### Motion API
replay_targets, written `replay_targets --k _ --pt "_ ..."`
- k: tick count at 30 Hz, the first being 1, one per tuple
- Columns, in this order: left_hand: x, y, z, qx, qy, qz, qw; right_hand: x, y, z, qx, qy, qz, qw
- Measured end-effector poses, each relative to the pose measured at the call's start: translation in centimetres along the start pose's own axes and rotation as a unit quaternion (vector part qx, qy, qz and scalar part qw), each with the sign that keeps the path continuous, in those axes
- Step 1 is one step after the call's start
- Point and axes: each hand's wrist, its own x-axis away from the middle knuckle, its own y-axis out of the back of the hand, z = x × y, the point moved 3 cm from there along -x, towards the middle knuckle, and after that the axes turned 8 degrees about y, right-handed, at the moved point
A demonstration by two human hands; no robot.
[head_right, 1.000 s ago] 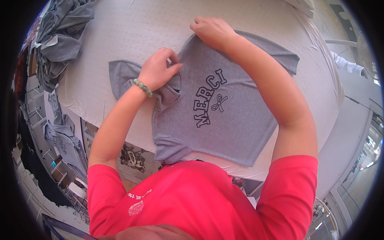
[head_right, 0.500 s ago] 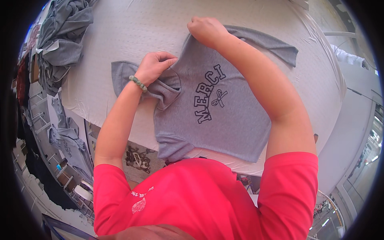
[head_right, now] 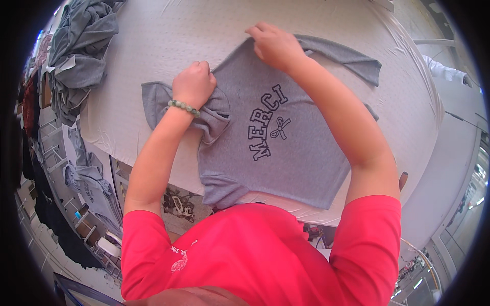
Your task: Iron and fold a grey hoodie on a workbench in a factory setting.
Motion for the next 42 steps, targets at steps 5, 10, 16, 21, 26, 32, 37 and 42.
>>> replay_targets --k 5,10,16,21,26,32,37,42 --pt "-0.2 1.7 -0.1 -0.023 -0.162 -0.043 0.986 4.9 5.1 -9.4 0.117 -0.196 0.095 0.969" --pt "-3.1 3.6 -2.5 -0.175 -0.349 -0.019 0.92 9.7 6.7 -17.2 0.203 -0.251 0.271 0.907" --pt "-6.2 4.3 -6.1 -0.234 -0.317 0.136 0.909 6.3 6.6 -24.7 0.256 -0.271 0.0 0.928" --pt "-6.2 4.3 -5.6 -0.25 -0.286 0.187 0.906 0.2 5.9 -13.4 0.138 -0.144 -0.096 0.975" --pt "-6.3 4.0 -5.5 -0.244 -0.284 0.177 0.91 -2.9 1.1 -2.2 -0.12 0.021 -0.009 0.992" --pt "-6.1 3.5 -5.5 -0.228 -0.308 0.156 0.911 -4.6 -0.8 -2.2 -0.054 -0.062 0.144 0.986" --pt "-6.7 3.7 -5.3 -0.232 -0.297 0.174 0.91 1.9 -1.1 4.3 -0.041 -0.013 -0.16 0.986" --pt "-6.5 4.3 -5.9 -0.255 -0.292 0.195 0.901 17.9 2.2 4.7 0.018 -0.156 -0.125 0.98"
